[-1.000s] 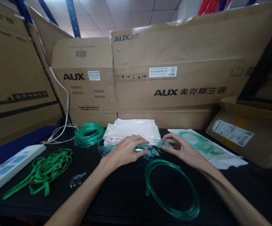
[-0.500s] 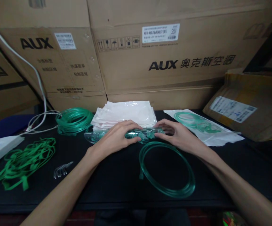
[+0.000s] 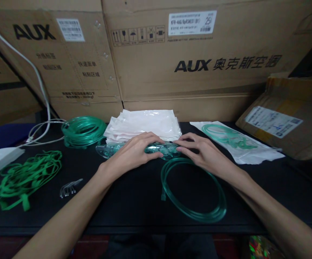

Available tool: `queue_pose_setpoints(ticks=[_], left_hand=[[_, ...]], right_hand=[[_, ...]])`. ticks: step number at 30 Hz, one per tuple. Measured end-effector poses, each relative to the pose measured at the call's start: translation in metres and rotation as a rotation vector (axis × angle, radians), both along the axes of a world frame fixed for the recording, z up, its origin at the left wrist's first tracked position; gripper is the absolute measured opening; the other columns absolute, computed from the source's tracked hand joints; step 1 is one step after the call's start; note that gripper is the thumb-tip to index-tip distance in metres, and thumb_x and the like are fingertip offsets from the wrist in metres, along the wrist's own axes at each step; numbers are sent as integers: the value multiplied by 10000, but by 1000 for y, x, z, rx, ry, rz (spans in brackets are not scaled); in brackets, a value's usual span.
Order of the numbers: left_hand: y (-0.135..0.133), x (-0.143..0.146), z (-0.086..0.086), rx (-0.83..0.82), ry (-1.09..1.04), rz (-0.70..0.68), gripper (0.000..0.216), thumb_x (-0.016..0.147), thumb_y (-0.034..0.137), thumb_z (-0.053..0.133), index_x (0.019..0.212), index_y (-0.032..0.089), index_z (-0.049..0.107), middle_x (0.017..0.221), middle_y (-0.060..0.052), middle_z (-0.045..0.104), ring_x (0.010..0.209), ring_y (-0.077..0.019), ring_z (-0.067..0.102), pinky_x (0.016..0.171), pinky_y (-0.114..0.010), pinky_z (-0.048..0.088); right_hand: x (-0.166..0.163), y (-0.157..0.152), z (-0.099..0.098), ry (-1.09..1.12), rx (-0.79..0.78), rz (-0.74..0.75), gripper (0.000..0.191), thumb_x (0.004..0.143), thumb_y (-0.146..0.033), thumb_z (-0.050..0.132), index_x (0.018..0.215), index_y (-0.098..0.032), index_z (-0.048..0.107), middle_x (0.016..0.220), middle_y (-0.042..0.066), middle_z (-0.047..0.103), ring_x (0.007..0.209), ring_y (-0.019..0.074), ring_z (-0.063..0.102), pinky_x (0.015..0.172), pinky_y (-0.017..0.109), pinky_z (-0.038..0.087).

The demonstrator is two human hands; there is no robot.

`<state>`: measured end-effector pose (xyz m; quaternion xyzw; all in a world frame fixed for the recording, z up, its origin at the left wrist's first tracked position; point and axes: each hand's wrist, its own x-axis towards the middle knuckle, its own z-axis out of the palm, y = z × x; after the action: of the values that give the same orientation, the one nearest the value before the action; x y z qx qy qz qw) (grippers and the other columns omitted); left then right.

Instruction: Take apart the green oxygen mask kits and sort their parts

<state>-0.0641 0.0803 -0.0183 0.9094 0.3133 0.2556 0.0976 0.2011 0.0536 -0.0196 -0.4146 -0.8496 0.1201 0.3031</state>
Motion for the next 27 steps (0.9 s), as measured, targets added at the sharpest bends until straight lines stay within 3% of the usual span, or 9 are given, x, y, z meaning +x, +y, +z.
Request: queue_pose_setpoints(ticks=[3,8,13,16,22,27], left_hand=[[1,-1,-1,-4,2,-7,328,929,338,761,1229,231,682,1217,-48,717,1163,-232,662,1025,-364,488],[1,-1,-3,10,-2,-6,326,937,347,751,1231,234,668,1223,-51,718,1165,-239,665,1025,-378,494],[-2,-1,-1,67,40,11,479,970,324,711,1424,251,578,1273,-71,694,1167,-242,661,1027,-384,497],[-3,-1,0,122,88,-9,436,991,297,677,1420,265,608,1268,-74,677,1160,-244,659,1018,-381,500],[-3,-1,-1,149,83,-12,403,991,303,676,1389,259,637,1268,-71,678,1163,-244,661,1016,-374,504],[-3,-1,-2,159,85,-22,401,988,308,683,1380,240,633,1279,-74,677,1164,-243,661,1009,-371,500]], right_hand=[[2,0,0,-83,94,39,288,1004,-254,608,1217,-175,785,1127,146,700,1093,286,666,976,428,527],[-1,3,-7,-43,94,54,267,994,-218,622,1198,-165,786,1118,132,693,1046,270,680,949,401,534],[-6,3,-12,15,92,3,305,998,-224,617,1263,-153,750,1146,125,720,1027,253,698,919,368,550],[-3,2,-8,52,70,-3,349,969,-261,670,1301,-173,733,1138,104,762,959,233,720,829,338,577],[4,2,1,121,-11,-42,251,1001,-307,612,1120,-217,814,1116,87,799,1035,245,729,935,385,550],[3,3,-1,97,-43,-40,229,970,-340,649,1059,-205,811,1058,83,800,968,245,735,883,378,561]])
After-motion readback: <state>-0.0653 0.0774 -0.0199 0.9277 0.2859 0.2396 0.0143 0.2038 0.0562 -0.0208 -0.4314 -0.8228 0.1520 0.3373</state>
